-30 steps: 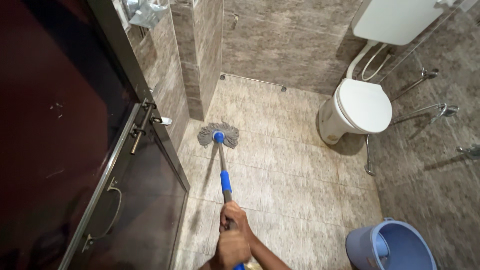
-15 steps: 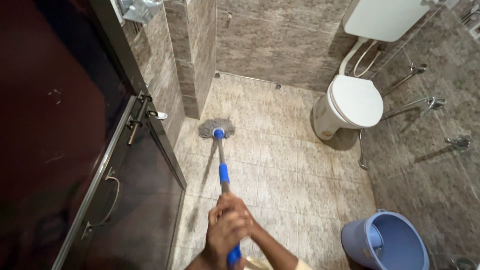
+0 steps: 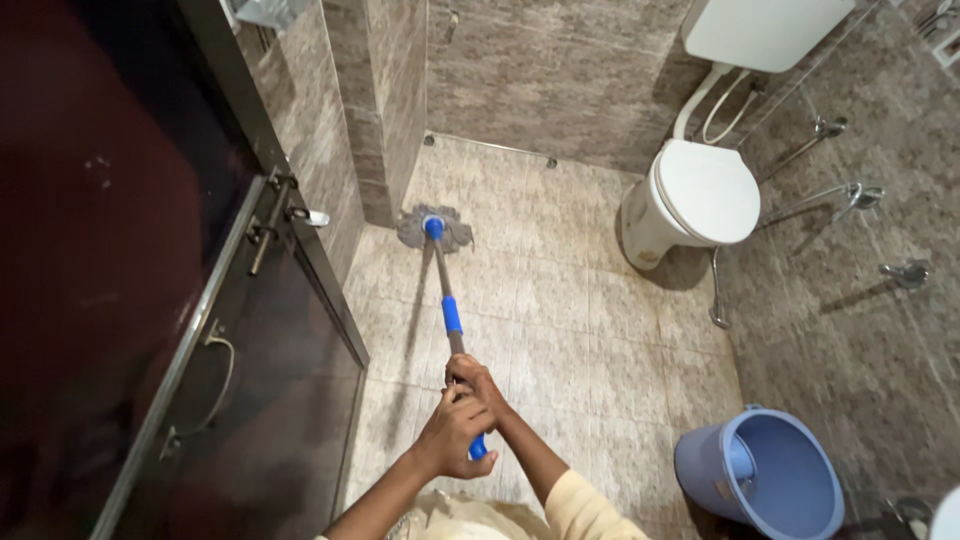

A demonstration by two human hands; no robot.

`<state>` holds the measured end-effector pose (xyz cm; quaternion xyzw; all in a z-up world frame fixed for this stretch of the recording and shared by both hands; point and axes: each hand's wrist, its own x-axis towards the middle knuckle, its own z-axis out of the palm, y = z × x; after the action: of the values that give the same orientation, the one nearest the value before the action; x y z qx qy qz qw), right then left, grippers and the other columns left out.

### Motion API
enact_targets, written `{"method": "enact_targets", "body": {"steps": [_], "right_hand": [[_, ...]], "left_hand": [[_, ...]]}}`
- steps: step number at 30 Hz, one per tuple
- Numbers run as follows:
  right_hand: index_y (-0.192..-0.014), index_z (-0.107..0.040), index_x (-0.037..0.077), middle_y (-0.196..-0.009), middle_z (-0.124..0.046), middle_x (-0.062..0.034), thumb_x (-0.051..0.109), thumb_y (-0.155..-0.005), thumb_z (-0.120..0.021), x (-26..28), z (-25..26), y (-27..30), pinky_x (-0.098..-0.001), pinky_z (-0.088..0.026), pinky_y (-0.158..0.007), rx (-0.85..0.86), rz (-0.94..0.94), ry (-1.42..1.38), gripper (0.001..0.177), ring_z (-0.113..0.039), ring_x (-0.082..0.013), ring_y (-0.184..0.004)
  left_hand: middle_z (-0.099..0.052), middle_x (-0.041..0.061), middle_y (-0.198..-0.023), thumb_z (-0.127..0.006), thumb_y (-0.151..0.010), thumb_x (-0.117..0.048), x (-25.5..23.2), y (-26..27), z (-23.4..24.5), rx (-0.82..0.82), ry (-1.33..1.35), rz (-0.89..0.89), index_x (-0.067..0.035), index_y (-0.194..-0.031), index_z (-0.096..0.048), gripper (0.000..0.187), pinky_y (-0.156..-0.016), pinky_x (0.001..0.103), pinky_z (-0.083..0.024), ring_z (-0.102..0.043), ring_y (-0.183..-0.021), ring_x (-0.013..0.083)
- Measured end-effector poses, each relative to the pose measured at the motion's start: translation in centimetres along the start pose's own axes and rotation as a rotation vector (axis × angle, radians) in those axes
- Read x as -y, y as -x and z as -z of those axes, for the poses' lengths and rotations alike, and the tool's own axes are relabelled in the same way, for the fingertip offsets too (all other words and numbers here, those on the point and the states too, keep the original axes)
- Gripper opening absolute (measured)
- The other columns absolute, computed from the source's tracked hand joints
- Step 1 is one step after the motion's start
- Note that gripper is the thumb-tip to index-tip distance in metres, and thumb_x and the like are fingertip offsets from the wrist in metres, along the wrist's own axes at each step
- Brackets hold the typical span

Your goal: The person mops the floor of a bathroom using a microfiber mop, moving it around the toilet and sink area.

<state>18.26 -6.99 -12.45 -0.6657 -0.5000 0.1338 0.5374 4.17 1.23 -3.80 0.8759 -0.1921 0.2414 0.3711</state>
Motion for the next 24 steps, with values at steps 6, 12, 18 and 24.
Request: {"method": "enact_targets", "body": {"steps": [6, 12, 18, 24], "right_hand": [[-0.084, -0.06, 0.005, -0.087, -0.058, -0.0028, 0.007, -0.082, -0.073, 10.7, 0.0, 0.5, -0.0368, -0.05, -0.083, -0.188, -0.327, -0.562, 0.013, -0.055, -0.0215, -0.087], [-0.088, -0.061, 0.004, -0.088, -0.062, -0.0048, 0.01, -0.091, -0.066, 13.0, -0.4, 8.7, -0.0364, -0.049, -0.082, -0.112, 0.163, -0.071, 0.008, -0.061, -0.0209, -0.091], [-0.084, -0.058, 0.011, -0.079, -0.057, 0.0011, 0.011, -0.1, -0.056, -1.9, -4.9, 12.1, -0.0325, -0.047, -0.066, -0.074, -0.015, -0.098, 0.016, -0.058, -0.0137, -0.074], [-0.09, -0.06, 0.011, -0.091, -0.063, -0.001, 0.018, -0.085, -0.065, -3.0, -1.1, 5.2, -0.0406, -0.042, -0.099, 0.052, 0.29, 0.314, 0.01, -0.063, -0.0199, -0.097]], "left_hand": [[-0.062, 0.011, -0.079, -0.069, -0.074, -0.024, -6.1, -0.3, 1.5, -0.291, 0.161, -0.128, -0.003, -0.089, -0.063, 0.026, -0.076, 0.046, -0.051, -0.062, -0.071, 0.0319], [-0.056, 0.008, -0.075, -0.067, -0.072, -0.023, -10.0, -1.4, 3.4, -0.272, 0.21, -0.337, -0.007, -0.077, -0.058, 0.019, -0.072, 0.044, -0.049, -0.058, -0.068, 0.0279], [-0.051, 0.006, -0.068, -0.065, -0.067, -0.024, -4.4, 1.0, -2.2, -0.249, 0.155, -0.33, -0.01, -0.065, -0.054, 0.018, -0.064, 0.041, -0.044, -0.052, -0.063, 0.0244], [-0.05, 0.006, -0.072, -0.067, -0.065, -0.02, 2.3, 3.1, -3.5, -0.066, -0.064, -0.07, -0.01, -0.061, -0.056, 0.015, -0.07, 0.04, -0.043, -0.054, -0.072, 0.0251]]}}
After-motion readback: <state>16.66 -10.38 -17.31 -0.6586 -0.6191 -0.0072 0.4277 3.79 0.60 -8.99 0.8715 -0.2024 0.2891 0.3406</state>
